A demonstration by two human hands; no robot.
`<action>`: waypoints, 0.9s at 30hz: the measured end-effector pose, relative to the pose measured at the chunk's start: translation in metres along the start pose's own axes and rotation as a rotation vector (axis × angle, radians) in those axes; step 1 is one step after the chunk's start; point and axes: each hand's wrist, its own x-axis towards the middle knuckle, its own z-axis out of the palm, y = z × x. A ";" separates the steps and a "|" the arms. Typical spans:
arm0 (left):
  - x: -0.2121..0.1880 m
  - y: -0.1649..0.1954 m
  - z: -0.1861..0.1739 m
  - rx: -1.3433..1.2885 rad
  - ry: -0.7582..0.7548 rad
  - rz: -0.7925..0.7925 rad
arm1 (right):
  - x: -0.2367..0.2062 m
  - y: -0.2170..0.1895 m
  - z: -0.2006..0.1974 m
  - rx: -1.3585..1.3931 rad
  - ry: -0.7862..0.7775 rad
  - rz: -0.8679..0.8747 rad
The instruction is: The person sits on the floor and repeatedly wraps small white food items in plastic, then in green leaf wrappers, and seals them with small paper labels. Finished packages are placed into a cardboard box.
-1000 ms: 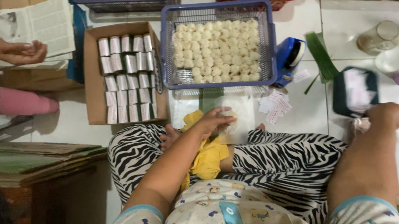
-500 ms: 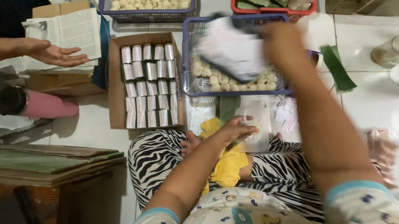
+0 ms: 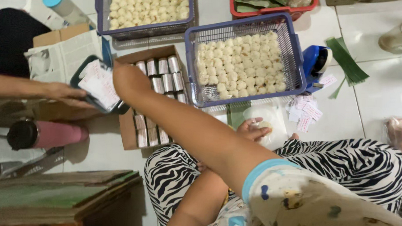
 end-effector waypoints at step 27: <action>-0.008 0.012 -0.006 0.006 -0.043 0.010 | -0.223 0.341 -0.299 0.417 -0.260 0.666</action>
